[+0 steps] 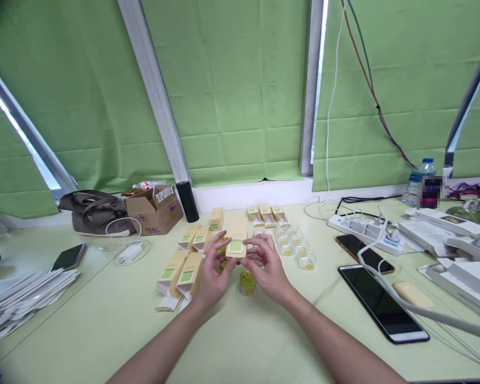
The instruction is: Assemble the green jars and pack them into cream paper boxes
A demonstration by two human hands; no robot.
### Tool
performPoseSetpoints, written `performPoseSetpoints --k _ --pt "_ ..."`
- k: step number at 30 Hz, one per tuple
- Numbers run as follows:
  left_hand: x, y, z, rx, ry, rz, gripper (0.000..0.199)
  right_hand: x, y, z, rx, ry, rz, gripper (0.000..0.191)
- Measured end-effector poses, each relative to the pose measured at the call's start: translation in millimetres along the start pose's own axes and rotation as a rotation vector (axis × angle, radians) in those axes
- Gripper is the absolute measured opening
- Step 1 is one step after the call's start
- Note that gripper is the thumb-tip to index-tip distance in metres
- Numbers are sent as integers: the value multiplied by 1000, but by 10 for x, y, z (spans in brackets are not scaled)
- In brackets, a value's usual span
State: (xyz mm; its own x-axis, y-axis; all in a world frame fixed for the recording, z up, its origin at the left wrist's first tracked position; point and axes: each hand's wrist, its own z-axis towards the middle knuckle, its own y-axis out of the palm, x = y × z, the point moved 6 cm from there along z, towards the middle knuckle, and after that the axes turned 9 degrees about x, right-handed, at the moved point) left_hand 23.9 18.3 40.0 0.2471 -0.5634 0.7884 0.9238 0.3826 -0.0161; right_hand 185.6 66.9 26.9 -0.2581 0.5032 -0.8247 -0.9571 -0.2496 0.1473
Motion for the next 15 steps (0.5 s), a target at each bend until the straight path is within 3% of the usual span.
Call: performPoseSetpoints --k 8,15 --pt "-3 5 -7 10 17 28 30 27 -5 -8 21 -7 20 24" --pt "37 -1 -7 -8 70 127 36 11 -19 -2 13 -30 -31 29"
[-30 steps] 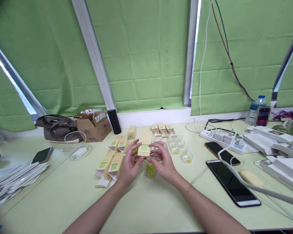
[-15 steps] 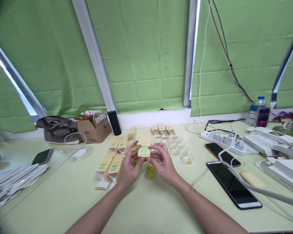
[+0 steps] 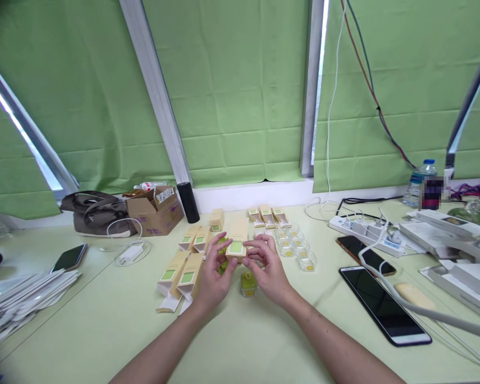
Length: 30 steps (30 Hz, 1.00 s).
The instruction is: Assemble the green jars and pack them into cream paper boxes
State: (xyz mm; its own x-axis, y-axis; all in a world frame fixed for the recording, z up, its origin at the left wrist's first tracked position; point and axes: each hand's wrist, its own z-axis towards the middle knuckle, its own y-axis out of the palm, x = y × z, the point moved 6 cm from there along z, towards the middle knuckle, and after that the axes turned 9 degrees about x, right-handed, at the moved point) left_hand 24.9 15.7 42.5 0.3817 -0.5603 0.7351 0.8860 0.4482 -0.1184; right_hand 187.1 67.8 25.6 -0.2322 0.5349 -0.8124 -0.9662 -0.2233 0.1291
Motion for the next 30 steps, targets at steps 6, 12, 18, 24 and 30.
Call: performPoseSetpoints --k 6,12,18,24,30 --pt "5 9 -15 -48 54 204 55 -61 -3 -10 -30 -23 -47 39" --pt "-65 -5 15 -3 31 221 62 -116 78 -43 -110 -71 23 59" --pt "-163 -18 101 29 -89 2 58 -198 127 -114 -187 -80 16 65" --pt "-204 21 141 0 -230 -282 61 -319 171 -173 -251 -166 -19 58" --pt "-283 46 142 15 -328 -425 58 -299 167 -179 -214 -167 73 45"
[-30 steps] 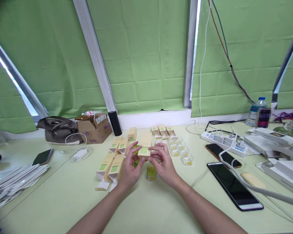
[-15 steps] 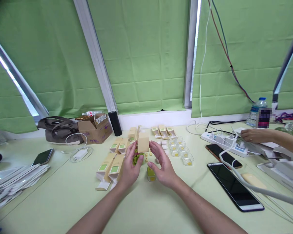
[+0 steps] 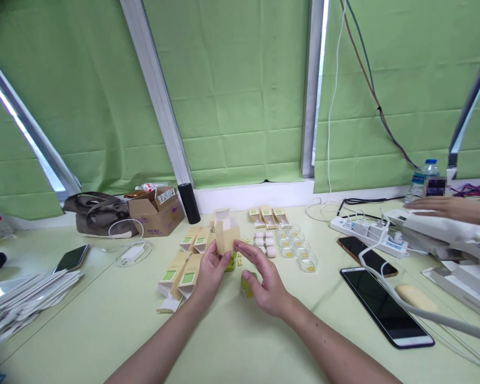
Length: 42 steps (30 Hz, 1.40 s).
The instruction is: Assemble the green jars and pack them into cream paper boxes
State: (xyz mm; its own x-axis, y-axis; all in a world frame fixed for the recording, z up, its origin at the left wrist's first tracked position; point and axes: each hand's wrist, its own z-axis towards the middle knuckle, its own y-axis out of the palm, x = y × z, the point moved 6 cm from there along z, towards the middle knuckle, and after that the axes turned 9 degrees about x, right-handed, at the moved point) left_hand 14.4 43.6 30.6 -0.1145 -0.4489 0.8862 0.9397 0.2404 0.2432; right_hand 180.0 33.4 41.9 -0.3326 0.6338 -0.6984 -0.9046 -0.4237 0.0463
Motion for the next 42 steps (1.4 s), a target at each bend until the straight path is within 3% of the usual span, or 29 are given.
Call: performPoseSetpoints --k 3,8,15,18,23,29,32,36,42 --pt "-47 5 -2 -21 -54 -120 53 60 -70 11 113 26 -17 35" --pt "-100 -29 -7 -10 -134 -278 48 131 -214 49 309 75 -233 26" --pt "-32 15 -43 -87 -146 -212 54 244 -151 54 187 185 -341 58" --pt "-29 44 -76 -123 -142 -140 59 264 -166 57 216 190 -361 56" --pt "-30 -1 -65 -77 -67 -98 70 277 -176 87 219 199 -367 53" --pt "49 -113 5 59 33 -67 79 242 -206 139 42 251 -460 52" --pt "80 -153 13 114 80 -34 78 182 -222 159 -136 257 -632 38" --pt "81 -191 18 161 139 0 70 117 -165 143 -357 236 -801 40" --pt "105 -195 12 190 198 131 60 173 -126 110 -424 210 -947 39"
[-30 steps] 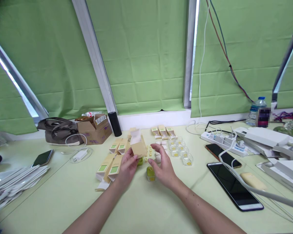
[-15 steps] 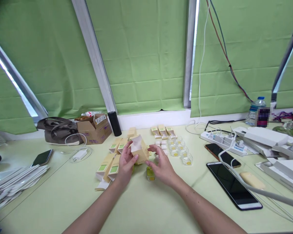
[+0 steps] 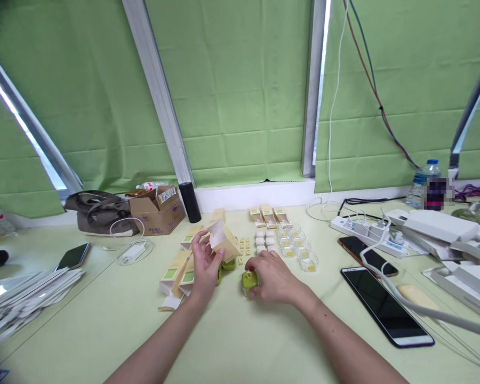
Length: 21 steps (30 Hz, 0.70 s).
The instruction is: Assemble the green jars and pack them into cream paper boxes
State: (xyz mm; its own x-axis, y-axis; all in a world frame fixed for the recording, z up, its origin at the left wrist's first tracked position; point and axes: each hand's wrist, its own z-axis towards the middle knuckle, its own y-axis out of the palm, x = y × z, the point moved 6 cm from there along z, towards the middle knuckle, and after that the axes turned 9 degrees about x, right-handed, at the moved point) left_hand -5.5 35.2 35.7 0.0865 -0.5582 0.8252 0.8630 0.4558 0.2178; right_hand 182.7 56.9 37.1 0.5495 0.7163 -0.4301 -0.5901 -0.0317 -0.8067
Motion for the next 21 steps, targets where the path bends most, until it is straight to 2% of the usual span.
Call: performPoseSetpoints --k 6,16,21 --pt "-21 50 -39 -91 -10 78 58 68 -97 30 106 24 105 32" --pt "23 90 -94 -149 -33 124 48 214 -448 6 486 -18 531 28" --pt "113 191 -227 -332 56 297 40 208 -523 -46 641 -41 627 34"
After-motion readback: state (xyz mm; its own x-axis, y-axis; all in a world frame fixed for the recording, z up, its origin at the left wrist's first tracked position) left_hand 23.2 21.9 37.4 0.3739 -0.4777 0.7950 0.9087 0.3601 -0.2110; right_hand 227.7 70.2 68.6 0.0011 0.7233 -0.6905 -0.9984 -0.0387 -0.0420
